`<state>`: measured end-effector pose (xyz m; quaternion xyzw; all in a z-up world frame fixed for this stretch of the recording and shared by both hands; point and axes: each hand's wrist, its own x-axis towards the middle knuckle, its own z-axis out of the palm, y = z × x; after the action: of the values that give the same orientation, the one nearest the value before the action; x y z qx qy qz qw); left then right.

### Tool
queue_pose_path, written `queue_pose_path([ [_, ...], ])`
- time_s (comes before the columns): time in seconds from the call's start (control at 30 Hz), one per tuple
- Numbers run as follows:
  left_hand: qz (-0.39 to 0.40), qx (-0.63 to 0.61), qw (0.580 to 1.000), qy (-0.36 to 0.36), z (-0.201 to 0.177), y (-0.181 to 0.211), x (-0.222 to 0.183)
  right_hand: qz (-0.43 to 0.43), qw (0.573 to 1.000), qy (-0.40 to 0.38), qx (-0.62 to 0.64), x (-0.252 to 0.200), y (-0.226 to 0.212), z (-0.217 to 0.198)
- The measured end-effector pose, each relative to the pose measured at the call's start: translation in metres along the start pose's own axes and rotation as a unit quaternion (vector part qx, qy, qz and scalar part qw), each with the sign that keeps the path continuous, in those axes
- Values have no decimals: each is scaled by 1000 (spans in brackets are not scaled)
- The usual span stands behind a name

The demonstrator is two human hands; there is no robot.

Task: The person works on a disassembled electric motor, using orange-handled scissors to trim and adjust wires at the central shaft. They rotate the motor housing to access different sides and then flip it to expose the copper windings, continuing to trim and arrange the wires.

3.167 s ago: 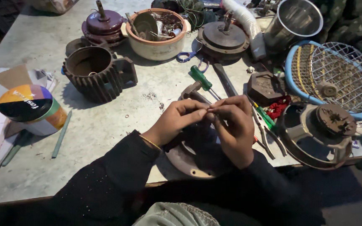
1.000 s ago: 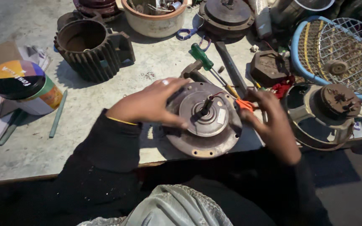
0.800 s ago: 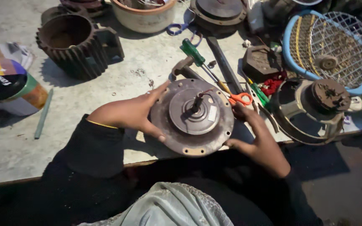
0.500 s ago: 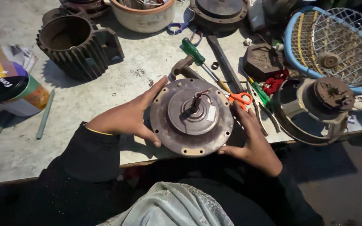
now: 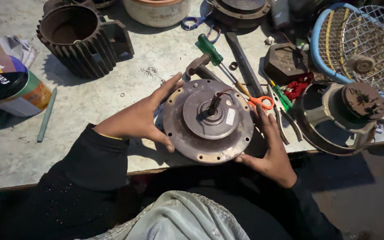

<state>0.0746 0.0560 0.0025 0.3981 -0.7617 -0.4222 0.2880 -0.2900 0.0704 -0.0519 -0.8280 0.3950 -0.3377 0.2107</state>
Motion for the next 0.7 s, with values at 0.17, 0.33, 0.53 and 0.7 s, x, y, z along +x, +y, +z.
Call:
queue_pose_path([
  [0.17, -30, -7, 1000, -6, 8, -10, 4, -3, 1000, -21, -20, 4, 5, 2],
  [0.33, 34, -58, 997, 35, 16, -12, 6, -23, 999, 26, -14, 5, -4, 8],
  [0.53, 59, -107, 989, 79, 27, -22, 10, -26, 979, 86, 185, 6, -27, 26],
  [0.7, 101, -18, 991, 80, 23, -25, 16, -40, 985, 98, 137, 25, -50, 26],
])
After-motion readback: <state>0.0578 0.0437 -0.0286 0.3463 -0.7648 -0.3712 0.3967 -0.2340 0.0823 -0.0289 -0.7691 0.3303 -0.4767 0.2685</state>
